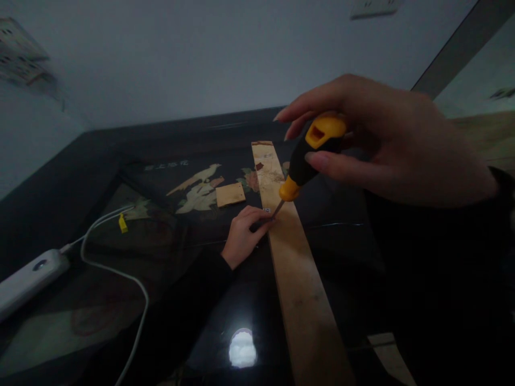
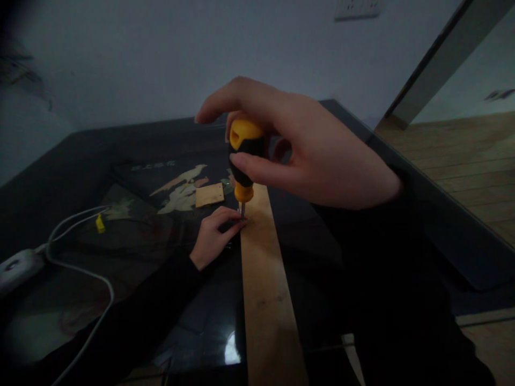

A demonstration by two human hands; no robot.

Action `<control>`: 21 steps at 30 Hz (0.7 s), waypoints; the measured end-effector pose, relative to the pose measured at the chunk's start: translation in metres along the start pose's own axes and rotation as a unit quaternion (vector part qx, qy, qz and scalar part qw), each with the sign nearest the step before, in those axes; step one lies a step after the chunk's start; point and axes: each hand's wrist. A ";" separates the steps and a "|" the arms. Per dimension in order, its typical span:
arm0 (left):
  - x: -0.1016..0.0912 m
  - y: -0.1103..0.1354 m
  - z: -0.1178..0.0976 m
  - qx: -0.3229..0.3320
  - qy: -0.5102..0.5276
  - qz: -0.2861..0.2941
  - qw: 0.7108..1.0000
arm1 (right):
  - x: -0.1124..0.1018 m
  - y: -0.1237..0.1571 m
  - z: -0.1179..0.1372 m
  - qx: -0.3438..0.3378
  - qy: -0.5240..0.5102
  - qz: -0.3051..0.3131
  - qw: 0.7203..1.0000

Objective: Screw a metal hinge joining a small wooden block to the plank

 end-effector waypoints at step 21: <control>0.001 0.001 0.001 0.010 -0.024 0.003 1.000 | 0.020 -0.004 0.008 -0.035 0.143 -0.103 0.984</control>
Point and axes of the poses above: each hand's wrist, its own y-axis away from the middle knuckle, its own x-axis out of the palm, z = x × y, and after that the axes turned 10 degrees about -z, right-handed
